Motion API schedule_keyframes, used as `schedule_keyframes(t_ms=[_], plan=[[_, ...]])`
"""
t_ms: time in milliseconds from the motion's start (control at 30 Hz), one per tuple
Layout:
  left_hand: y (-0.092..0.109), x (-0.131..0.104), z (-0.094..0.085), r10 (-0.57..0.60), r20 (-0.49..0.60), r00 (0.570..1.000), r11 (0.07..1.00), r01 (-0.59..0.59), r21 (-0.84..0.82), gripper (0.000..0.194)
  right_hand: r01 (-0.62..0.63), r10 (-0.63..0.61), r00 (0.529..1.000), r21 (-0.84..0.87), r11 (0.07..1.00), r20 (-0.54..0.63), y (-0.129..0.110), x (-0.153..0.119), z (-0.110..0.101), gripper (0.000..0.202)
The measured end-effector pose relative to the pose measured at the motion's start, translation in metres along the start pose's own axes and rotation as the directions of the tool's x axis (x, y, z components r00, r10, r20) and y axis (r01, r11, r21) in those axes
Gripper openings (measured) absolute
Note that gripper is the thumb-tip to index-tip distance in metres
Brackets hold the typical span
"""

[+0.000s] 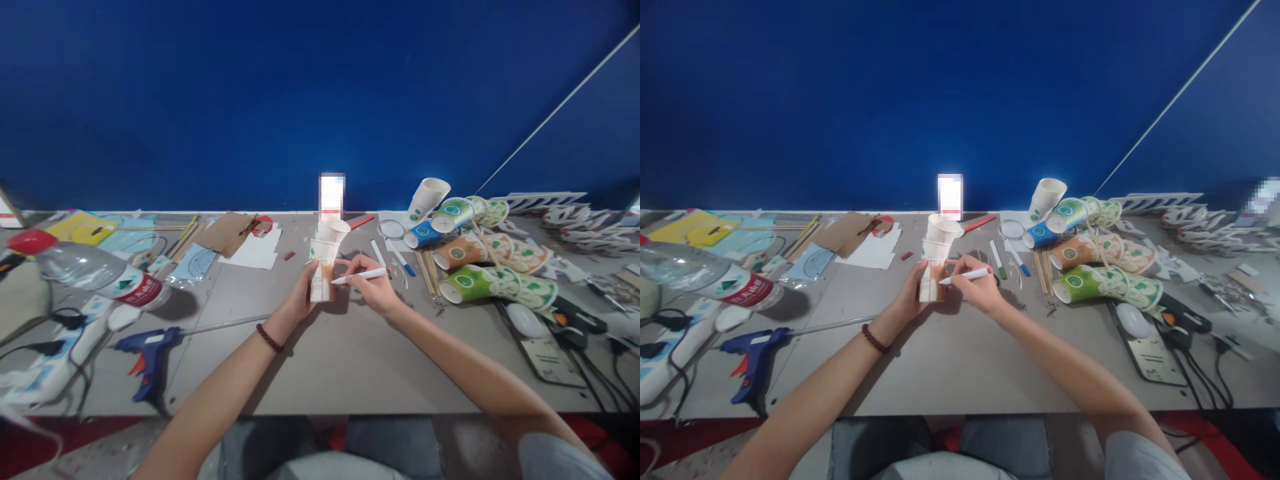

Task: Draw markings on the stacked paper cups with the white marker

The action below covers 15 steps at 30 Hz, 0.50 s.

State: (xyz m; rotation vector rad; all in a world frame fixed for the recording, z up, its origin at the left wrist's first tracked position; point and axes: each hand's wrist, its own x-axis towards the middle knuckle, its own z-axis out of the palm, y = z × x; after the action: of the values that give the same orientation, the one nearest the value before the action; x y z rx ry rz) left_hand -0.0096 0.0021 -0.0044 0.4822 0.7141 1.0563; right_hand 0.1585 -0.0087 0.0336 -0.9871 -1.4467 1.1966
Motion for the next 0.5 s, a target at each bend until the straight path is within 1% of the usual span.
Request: schedule_keyframes(t_ms=[167, 333, 400, 500], plan=[[0.0014, 0.0004, 0.0011, -0.014, -0.007, 1.000, 1.000, 0.014, 0.009, 0.040, -0.007, 0.007, 0.999, 0.007, 1.000, -0.039, -0.0007, 0.0014, 0.0003, 0.010], [0.0002, 0.0001, 0.0028, -0.023, -0.025, 0.999, 1.000, 0.023, 0.013, 0.039, 0.006, -0.004, 0.999, 0.036, 0.999, -0.042, -0.0018, 0.0003, 0.0004, 0.009], [-0.0016, -0.0003, 0.0034, 0.007, -0.030, 1.000, 1.000, -0.006, 0.012, 0.040, 0.019, -0.018, 0.999, 0.016, 1.000, -0.039, -0.0023, -0.0020, 0.0011, 0.009], [-0.0042, -0.0009, 0.0041, 0.084, 0.000, 0.996, 0.996, -0.084, 0.007, 0.045, 0.034, -0.034, 0.999, -0.034, 0.999, 0.003, -0.0034, -0.0058, 0.0028, 0.008]])
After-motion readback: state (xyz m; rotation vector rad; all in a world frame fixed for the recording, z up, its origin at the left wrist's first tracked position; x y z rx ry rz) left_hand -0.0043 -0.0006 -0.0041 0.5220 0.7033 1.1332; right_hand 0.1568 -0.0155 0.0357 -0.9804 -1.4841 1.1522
